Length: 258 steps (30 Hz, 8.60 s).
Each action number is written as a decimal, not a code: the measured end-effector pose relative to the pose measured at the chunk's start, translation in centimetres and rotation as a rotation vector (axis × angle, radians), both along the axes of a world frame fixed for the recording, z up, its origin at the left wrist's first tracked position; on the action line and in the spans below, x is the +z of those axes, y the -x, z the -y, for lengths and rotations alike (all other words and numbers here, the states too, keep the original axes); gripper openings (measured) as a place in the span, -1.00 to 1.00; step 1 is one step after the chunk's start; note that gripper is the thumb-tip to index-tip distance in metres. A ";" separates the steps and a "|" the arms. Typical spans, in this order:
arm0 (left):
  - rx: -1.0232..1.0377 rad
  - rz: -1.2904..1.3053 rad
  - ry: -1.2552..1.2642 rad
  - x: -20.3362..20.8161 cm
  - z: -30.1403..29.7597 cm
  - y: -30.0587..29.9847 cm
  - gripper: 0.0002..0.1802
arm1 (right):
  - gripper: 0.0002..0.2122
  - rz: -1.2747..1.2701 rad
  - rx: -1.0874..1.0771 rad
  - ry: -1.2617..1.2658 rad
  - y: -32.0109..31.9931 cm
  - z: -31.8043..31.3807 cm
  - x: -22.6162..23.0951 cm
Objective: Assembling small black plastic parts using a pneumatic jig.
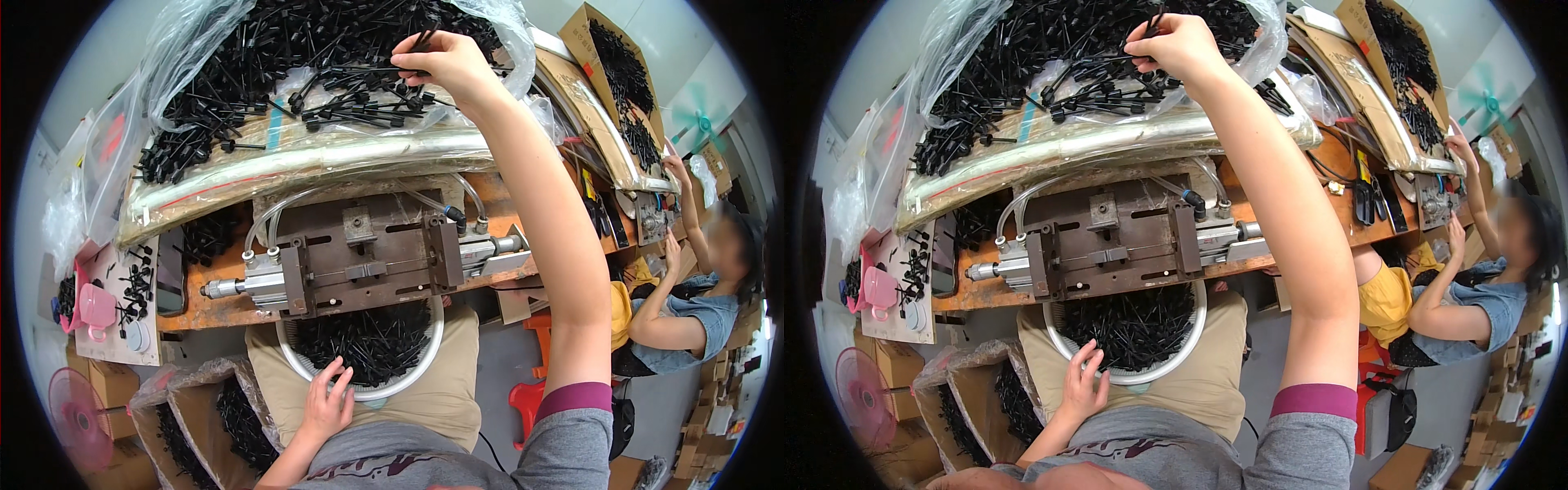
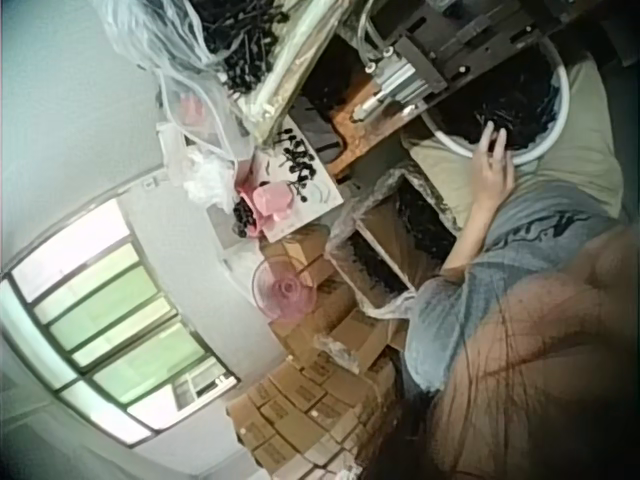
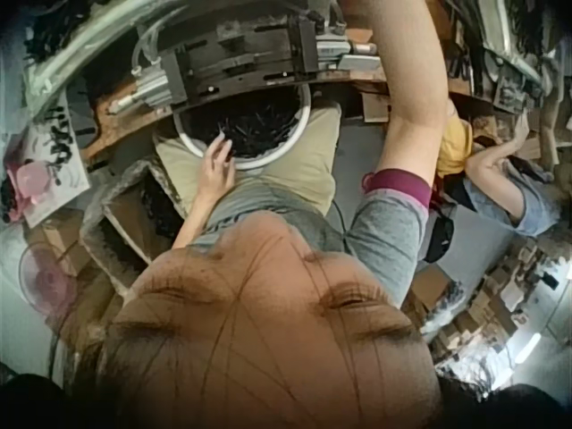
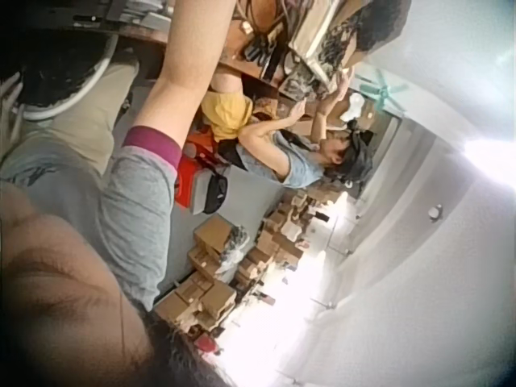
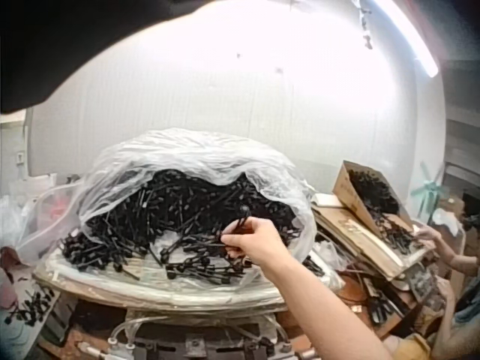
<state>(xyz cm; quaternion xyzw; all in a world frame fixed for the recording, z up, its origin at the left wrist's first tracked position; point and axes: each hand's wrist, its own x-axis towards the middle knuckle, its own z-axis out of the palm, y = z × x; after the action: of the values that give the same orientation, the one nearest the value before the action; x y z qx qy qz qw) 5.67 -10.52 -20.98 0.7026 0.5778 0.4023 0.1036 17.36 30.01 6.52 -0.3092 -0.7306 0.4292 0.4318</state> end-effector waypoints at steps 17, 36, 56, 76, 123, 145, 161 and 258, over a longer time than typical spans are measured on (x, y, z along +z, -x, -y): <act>-0.001 0.041 -0.011 0.5 -0.2 -0.2 -0.33 | -0.85 -0.240 -0.012 0.194 -1.7 0.1 -1.6; -0.049 0.151 -0.076 3.2 -0.9 -1.4 -0.32 | -0.85 0.023 -0.081 0.251 -0.7 0.2 -3.4; 0.035 0.358 -0.229 13.5 -6.7 1.4 -0.47 | -0.85 -0.235 0.126 0.378 -3.4 11.5 -3.6; 0.045 0.461 -0.190 23.6 -24.9 5.5 -0.74 | -0.88 -0.365 0.027 0.408 1.1 4.9 -3.2; 0.074 0.589 -0.160 14.0 -7.4 1.1 -0.57 | -0.77 0.792 0.104 -0.640 -4.7 23.5 -12.7; 0.123 0.264 -0.220 13.5 -7.3 0.6 -0.55 | -0.80 0.613 -0.008 -0.678 -4.4 23.3 -14.5; 0.078 0.163 -0.243 13.6 -6.8 -0.2 -0.62 | -0.64 0.147 0.559 0.272 -6.5 28.8 -24.8; 0.086 -0.299 -0.085 13.4 -12.0 -1.2 -0.71 | -0.78 0.157 0.446 0.567 -4.8 30.3 -23.2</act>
<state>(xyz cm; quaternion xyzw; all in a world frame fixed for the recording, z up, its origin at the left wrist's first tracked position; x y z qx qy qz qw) 6.86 1.44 -7.59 0.7330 0.5988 0.3213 -0.0307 22.11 -0.33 -16.72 -0.2816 -0.6631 0.6730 0.1674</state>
